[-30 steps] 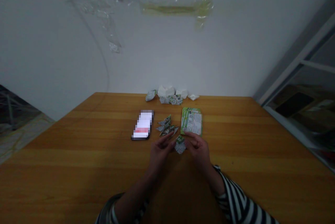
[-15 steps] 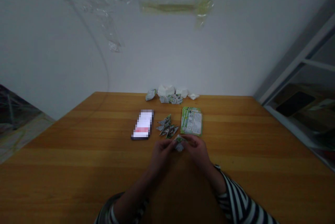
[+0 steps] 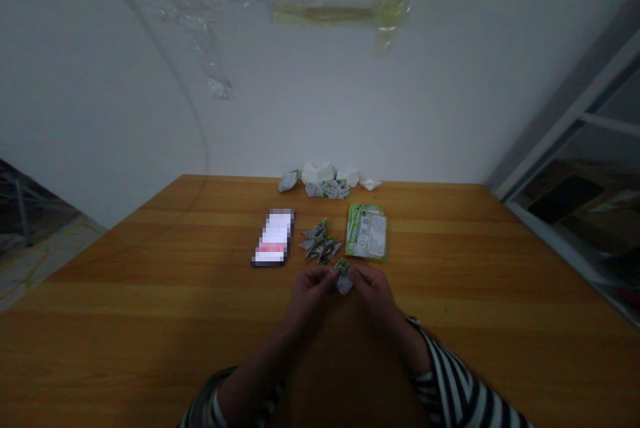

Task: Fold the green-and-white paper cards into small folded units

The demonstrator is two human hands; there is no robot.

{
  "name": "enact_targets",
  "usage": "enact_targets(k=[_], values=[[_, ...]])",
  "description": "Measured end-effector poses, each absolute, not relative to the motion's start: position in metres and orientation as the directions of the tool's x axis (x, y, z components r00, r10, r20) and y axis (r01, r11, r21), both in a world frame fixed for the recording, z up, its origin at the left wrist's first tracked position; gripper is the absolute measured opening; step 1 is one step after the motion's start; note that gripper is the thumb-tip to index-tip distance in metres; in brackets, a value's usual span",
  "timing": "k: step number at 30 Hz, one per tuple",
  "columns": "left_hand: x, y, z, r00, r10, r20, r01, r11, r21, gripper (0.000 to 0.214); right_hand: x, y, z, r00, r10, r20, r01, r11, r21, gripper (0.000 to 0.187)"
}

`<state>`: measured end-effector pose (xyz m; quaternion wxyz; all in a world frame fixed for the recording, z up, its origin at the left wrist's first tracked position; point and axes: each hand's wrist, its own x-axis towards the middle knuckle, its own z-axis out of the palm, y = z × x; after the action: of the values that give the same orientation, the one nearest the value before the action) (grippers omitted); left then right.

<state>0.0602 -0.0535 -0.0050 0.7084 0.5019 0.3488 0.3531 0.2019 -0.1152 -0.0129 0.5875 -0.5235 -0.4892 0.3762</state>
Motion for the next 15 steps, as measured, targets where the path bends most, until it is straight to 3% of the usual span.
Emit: enact_targets(k=[4, 7, 12, 15], values=[[0.058, -0.049, -0.001, 0.506, 0.849, -0.148, -0.028, 0.188, 0.982, 0.029, 0.203, -0.116, -0.014, 0.153, 0.961, 0.228, 0.201, 0.196, -0.960, 0.030], [0.057, -0.047, 0.003, 0.472, 0.876, -0.101, -0.030, 0.130, 0.991, 0.029, 0.199, -0.117, -0.010, 0.138, 0.962, 0.237, 0.226, 0.202, -0.953, 0.029], [0.060, -0.049, 0.004, 0.442, 0.896, -0.039, -0.074, 0.080, 0.994, 0.029, 0.188, -0.121, -0.007, 0.352, 0.921, 0.170, 0.142, 0.127, -0.982, 0.024], [0.065, -0.053, 0.000, 0.445, 0.895, -0.029, -0.136, 0.100, 0.986, 0.033, 0.191, -0.123, -0.012, 0.493, 0.804, 0.333, 0.314, 0.192, -0.930, 0.022]])
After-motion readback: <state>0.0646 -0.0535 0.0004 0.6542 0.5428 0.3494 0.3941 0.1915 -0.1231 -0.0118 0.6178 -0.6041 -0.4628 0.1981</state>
